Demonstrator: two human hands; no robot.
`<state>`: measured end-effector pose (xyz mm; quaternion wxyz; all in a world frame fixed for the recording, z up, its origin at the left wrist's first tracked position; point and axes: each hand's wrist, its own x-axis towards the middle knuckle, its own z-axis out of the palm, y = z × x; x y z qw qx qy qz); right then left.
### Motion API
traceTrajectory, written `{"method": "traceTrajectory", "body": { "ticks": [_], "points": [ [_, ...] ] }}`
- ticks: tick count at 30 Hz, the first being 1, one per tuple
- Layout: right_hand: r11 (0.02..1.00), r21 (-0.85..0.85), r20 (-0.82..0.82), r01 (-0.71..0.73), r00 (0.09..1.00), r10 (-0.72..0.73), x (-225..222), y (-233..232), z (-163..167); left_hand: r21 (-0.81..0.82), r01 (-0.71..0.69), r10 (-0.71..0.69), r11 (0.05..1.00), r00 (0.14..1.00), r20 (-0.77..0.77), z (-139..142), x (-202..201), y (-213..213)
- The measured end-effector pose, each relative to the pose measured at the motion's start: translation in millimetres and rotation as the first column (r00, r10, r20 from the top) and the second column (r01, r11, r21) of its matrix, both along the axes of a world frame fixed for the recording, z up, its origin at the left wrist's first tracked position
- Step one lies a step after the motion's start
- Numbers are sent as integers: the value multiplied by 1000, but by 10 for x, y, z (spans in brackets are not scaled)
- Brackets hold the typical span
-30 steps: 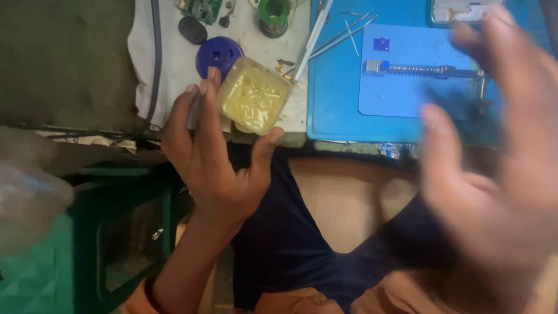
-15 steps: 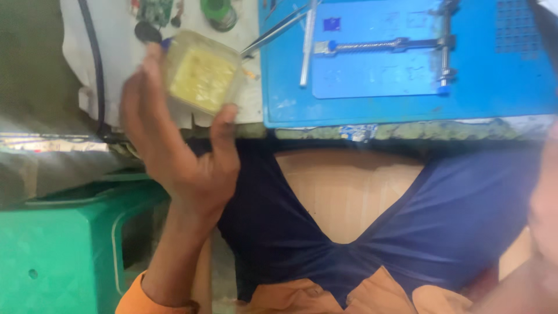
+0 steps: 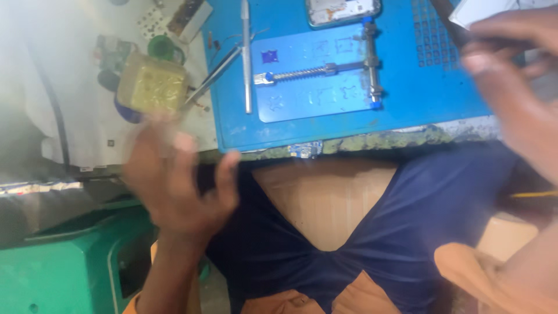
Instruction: The person holds a small blue circuit board removed from a disassembled phone, turning it over and working on its components by hand. They then pick up a metal pen-like tool, dip it into a small container of yellowish paste, and apply the paste onto the board.
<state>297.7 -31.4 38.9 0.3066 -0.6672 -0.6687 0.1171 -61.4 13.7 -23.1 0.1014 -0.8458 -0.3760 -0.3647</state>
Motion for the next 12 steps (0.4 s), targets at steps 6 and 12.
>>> {"method": "traceTrajectory", "body": {
  "ticks": [6,12],
  "points": [
    [948,18,203,-317,930,307,-439,85,152,-205,141,-131,969,989,64,10,280,-73],
    [911,-4,238,-413,884,402,-582,7,2,-231,193,-184,954,981,57,33,362,-73]
  ]
}}
